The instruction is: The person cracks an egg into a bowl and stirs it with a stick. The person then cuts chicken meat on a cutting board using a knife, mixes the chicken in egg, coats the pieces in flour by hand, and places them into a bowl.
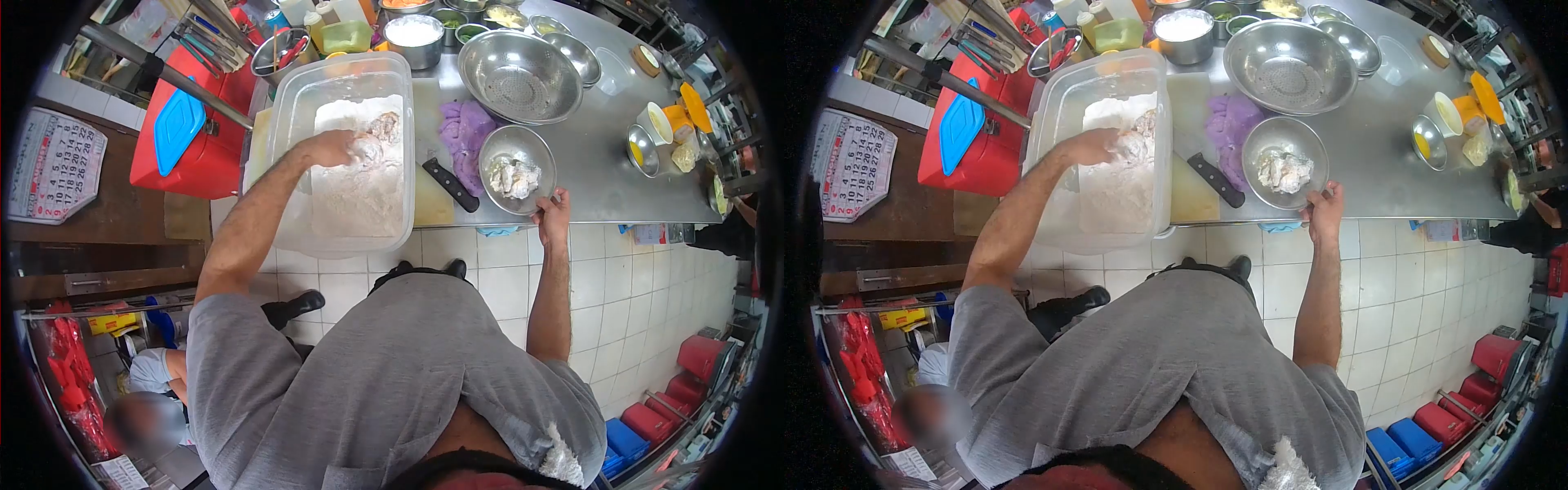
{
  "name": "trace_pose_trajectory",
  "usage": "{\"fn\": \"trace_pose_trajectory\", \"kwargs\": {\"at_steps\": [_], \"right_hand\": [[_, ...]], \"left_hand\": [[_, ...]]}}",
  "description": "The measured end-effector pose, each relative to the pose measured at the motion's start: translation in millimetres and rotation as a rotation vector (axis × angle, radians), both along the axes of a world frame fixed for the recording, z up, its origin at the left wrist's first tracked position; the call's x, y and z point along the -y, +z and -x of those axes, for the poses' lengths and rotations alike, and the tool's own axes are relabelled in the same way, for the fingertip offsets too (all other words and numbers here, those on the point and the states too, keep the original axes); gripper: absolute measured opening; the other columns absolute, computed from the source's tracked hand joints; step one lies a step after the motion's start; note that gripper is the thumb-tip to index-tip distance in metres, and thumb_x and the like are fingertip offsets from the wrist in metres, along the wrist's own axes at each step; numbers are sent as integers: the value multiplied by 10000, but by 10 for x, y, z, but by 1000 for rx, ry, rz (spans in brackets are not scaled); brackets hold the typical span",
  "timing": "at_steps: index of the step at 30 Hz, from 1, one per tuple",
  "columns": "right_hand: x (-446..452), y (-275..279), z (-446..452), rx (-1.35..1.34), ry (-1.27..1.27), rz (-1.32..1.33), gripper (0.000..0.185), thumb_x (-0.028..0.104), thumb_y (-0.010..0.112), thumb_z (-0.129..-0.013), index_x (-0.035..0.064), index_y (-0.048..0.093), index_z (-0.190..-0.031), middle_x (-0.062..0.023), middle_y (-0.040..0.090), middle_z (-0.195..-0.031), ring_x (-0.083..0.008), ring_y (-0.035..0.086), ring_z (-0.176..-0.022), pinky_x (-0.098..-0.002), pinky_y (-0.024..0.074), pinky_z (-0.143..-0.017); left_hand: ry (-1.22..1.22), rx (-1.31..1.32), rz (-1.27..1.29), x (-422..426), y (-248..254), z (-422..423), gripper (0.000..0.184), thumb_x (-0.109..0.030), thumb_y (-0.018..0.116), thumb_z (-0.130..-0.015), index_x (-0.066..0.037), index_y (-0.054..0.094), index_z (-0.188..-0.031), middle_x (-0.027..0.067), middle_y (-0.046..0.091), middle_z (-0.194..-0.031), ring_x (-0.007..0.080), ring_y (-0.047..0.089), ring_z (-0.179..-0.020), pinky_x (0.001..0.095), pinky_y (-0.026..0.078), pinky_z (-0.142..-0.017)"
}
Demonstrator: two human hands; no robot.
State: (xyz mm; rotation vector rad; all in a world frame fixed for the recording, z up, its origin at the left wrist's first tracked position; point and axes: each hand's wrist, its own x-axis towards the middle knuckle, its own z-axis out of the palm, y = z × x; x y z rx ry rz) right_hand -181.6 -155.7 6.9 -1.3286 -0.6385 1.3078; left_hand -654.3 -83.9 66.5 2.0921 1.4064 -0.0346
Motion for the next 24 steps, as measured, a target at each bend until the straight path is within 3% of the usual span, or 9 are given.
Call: {"fn": "trace_pose_trajectory", "kwargs": {"at_steps": [6, 7, 9, 12, 15, 16, 18, 20, 24], "right_hand": [[39, 27, 9, -28, 17, -21, 335, -91, 485, -719, 77, 347, -973, -143, 500, -870, -138, 447, -487, -247, 341, -342], [55, 28, 10, -48, 11, -30, 332, -96, 479, -720, 78, 340, -965, -148, 494, -879, -141, 448, -482, -249, 338, -340], [88, 52, 35, -71, 0, -33, 329, -102, 473, -721, 79, 333, -958, -153, 488, -888, -145, 449, -477, -251, 334, -338], [129, 213, 93, -91, -2, -34, 327, -107, 467, -725, 83, 316, -945, -155, 479, -884, -151, 454, -476, -253, 331, -335], [96, 282, 122, -52, 13, -45, 328, -105, 471, -728, 86, 309, -940, -149, 474, -868, -155, 456, -471, -254, 331, -333], [88, 240, 110, -49, 16, -53, 330, -105, 472, -729, 87, 310, -943, -153, 476, -873, -158, 455, -466, -255, 331, -332], [92, 210, 111, -47, 23, -58, 331, -106, 473, -729, 87, 311, -945, -157, 478, -878, -161, 455, -460, -256, 330, -330], [96, 204, 114, -57, 2, -50, 335, -105, 473, -728, 87, 314, -952, -157, 482, -873, -169, 462, -450, -257, 330, -326], [115, 197, 96, -63, 18, -48, 337, -107, 471, -727, 90, 310, -949, -156, 483, -860, -175, 471, -449, -265, 334, -324]], "left_hand": [[41, -303, 32, -108, 147, -273, 434, -198, 649, -620, 32, 590, -983, 227, 598, -1013, 358, 564, -973, 400, 447, -834], [31, -303, 28, -118, 215, -275, 434, -198, 649, -620, 32, 590, -983, 227, 598, -1013, 358, 564, -973, 400, 447, -834], [15, -171, -281, -42, 372, -217, 433, -220, 656, -626, 29, 600, -976, 213, 588, -1056, 352, 556, -992, 393, 448, -851], [129, -200, -286, 33, 767, -331, 439, -204, 647, -643, 16, 598, -1019, 233, 592, -1004, 367, 553, -973, 382, 436, -859], [103, -465, -258, 100, 853, -545, 347, -173, 629, -668, -5, 618, -973, 200, 610, -988, 335, 588, -937, 400, 474, -804], [116, -642, -219, 140, 851, -653, 302, -153, 620, -677, -12, 627, -943, 188, 618, -976, 322, 605, -916, 408, 490, -774], [-24, -688, -180, 239, 645, -803, 217, -116, 597, -694, -19, 637, -883, 168, 630, -946, 299, 629, -865, 414, 510, -718], [-200, -723, -88, 305, 304, -925, 198, -107, 598, -695, -7, 641, -861, 169, 638, -893, 299, 634, -849, 413, 511, -714], [-311, -669, -95, 293, 270, -967, 184, -92, 582, -683, 14, 641, -821, 175, 641, -848, 308, 633, -842, 414, 509, -699]]}}
